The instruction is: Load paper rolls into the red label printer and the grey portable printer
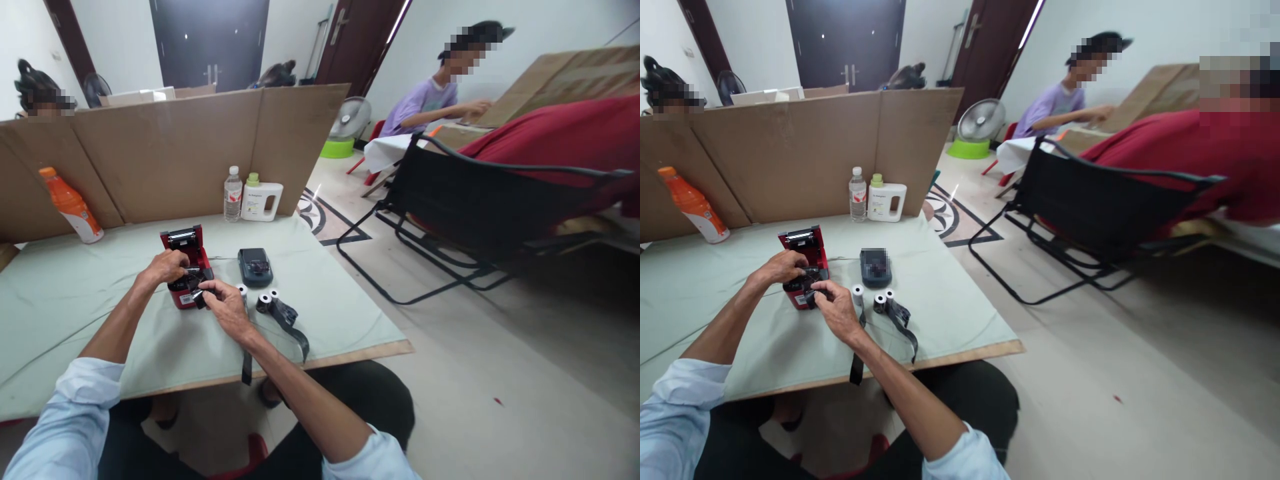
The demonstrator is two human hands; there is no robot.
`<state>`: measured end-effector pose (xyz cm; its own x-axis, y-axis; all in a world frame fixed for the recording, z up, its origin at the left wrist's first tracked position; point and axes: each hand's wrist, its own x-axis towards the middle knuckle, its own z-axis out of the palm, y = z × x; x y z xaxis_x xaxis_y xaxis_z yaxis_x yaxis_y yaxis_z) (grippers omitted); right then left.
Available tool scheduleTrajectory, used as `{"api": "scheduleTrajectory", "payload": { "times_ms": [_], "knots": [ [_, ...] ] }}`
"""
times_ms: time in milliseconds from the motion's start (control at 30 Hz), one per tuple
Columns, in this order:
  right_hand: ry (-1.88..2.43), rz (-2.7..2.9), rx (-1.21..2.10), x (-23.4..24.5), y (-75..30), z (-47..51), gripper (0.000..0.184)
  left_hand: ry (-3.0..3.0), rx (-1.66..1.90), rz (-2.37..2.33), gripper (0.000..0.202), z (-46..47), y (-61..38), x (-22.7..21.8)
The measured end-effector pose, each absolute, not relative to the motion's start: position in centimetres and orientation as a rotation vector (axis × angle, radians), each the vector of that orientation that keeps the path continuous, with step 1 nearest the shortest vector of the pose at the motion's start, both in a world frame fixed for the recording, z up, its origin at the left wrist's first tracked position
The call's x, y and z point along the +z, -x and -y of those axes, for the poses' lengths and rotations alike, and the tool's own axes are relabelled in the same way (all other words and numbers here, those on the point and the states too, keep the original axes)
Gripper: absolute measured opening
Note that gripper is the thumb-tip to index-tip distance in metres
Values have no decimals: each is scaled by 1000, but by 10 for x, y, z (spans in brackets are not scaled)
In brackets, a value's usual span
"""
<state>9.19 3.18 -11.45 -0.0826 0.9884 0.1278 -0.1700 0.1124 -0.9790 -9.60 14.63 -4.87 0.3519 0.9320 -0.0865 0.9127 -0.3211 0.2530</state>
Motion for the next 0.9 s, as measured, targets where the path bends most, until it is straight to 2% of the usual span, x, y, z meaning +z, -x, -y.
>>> {"api": "scheduleTrajectory", "payload": {
  "times_ms": [200,400,600,700,800,833,900],
  "knots": [
    [935,1162,1260,-116,-91,-42,29,-2340,382,-1746,31,-143,95,-53],
    [939,1151,1279,-121,-88,-51,28,-2335,355,-1819,31,-147,97,-70],
    [946,1135,1314,-116,-87,-53,28,-2310,341,-1881,27,-144,91,-64],
    [964,1102,1346,-115,-87,-52,29,-2252,567,-1930,15,-135,97,-59],
    [975,1098,1366,-116,-88,-49,30,-2141,879,-2052,11,-130,108,-58],
    [977,1102,1368,-117,-89,-48,30,-2104,990,-2067,15,-132,112,-58],
    [979,1114,1367,-119,-90,-46,30,-2031,1165,-1992,42,-139,119,-59]
  ]
}}
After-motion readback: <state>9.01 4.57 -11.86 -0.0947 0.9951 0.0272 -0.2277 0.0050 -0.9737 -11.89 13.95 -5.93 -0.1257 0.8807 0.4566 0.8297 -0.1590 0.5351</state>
